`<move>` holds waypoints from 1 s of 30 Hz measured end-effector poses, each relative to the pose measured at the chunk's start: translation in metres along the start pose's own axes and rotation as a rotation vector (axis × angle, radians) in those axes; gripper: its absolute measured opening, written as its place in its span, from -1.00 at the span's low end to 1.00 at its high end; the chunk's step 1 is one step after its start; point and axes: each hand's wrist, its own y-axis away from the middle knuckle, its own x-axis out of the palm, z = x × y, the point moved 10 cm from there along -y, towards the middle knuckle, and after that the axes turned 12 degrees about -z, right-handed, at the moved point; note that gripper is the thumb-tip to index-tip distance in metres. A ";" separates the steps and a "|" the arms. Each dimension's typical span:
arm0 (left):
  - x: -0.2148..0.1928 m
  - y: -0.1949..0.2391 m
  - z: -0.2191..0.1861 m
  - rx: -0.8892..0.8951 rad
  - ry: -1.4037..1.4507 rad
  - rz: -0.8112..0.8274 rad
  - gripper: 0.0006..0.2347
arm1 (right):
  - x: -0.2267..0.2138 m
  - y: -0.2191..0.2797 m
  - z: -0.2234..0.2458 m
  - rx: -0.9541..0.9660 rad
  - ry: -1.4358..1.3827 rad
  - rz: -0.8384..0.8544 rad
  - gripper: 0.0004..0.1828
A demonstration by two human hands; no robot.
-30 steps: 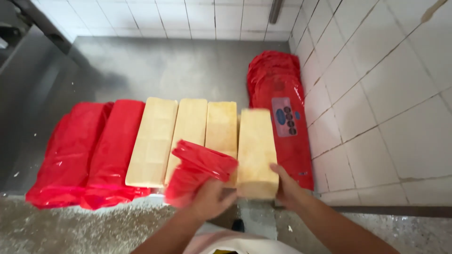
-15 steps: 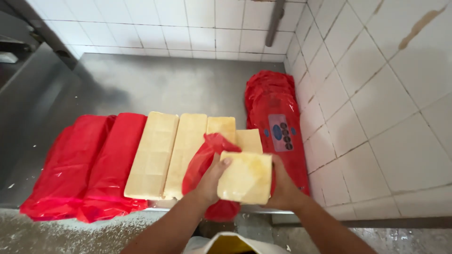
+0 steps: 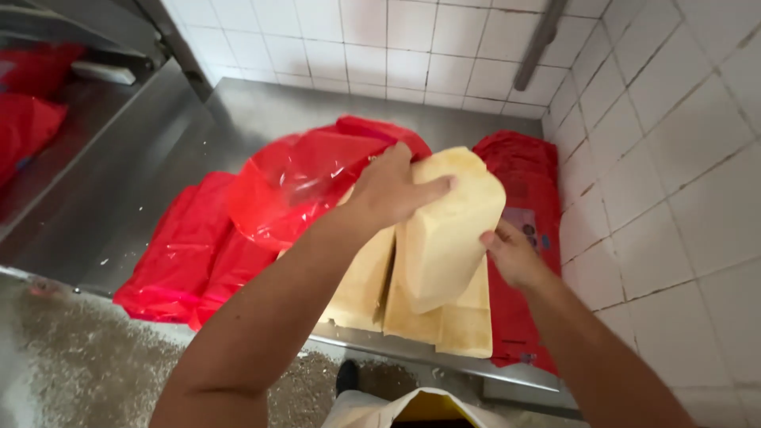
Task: The person wraps rectangular blocks of pale food in red plastic bags on a stainless steel table. They pick up each block, place it into a bag, and set the wrapped item aside, repeating the process for several blocks.
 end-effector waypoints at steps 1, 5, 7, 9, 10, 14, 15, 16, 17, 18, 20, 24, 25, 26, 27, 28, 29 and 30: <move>-0.007 -0.004 0.003 -0.027 -0.051 -0.035 -0.25 | -0.002 0.004 -0.008 0.055 0.077 -0.097 -0.41; 0.004 -0.025 -0.002 -0.043 -0.260 -0.062 -0.24 | 0.009 -0.009 0.000 -0.069 -0.033 -0.051 -0.28; 0.005 -0.032 0.006 -0.108 -0.271 -0.046 -0.15 | 0.009 -0.005 0.011 -0.058 -0.055 -0.074 -0.29; 0.008 -0.041 0.011 -0.134 -0.291 -0.056 -0.16 | 0.007 -0.010 0.020 -0.082 0.056 -0.067 -0.22; 0.008 -0.045 0.014 -0.152 -0.313 -0.077 -0.16 | 0.007 -0.012 0.025 -0.118 0.163 -0.060 -0.14; 0.005 -0.042 0.003 -0.197 -0.241 -0.066 -0.21 | 0.015 -0.010 0.006 0.092 0.108 0.053 0.11; 0.007 -0.044 0.004 -0.200 -0.253 -0.057 -0.21 | 0.012 -0.011 0.002 0.083 0.113 0.034 0.08; 0.008 -0.045 0.004 -0.203 -0.265 -0.048 -0.20 | 0.009 -0.011 -0.002 0.073 0.119 0.015 0.06; 0.005 -0.043 0.003 -0.203 -0.265 -0.042 -0.20 | 0.009 -0.009 -0.006 0.079 0.119 0.012 0.06; 0.004 -0.040 0.001 -0.193 -0.257 -0.025 -0.21 | 0.005 -0.007 -0.013 0.110 0.167 -0.020 0.08; -0.002 -0.039 -0.002 -0.174 -0.248 -0.007 -0.22 | -0.002 -0.001 -0.035 0.138 0.215 -0.060 0.11; -0.018 -0.020 -0.005 -0.259 -0.012 0.105 -0.53 | 0.019 0.041 -0.030 -0.101 0.165 0.056 -0.23; -0.022 -0.009 -0.007 -0.325 0.100 0.136 -0.64 | 0.028 0.060 -0.031 -0.077 0.328 0.109 -0.21; -0.027 -0.004 -0.007 -0.325 0.096 0.140 -0.64 | 0.018 0.064 -0.062 -0.074 0.325 0.106 -0.21; -0.033 0.002 -0.005 -0.346 0.108 0.140 -0.67 | 0.013 0.069 -0.098 -0.063 0.408 0.160 -0.25; -0.038 0.008 -0.004 -0.367 0.120 0.139 -0.70 | 0.008 0.075 -0.134 -0.052 0.490 0.213 -0.28; -0.042 0.013 -0.004 -0.365 0.114 0.141 -0.70 | 0.004 0.083 -0.134 -0.051 0.484 0.210 -0.28; -0.046 0.020 0.001 -0.424 0.136 0.141 -0.68 | -0.001 0.093 -0.146 0.044 0.568 0.248 -0.39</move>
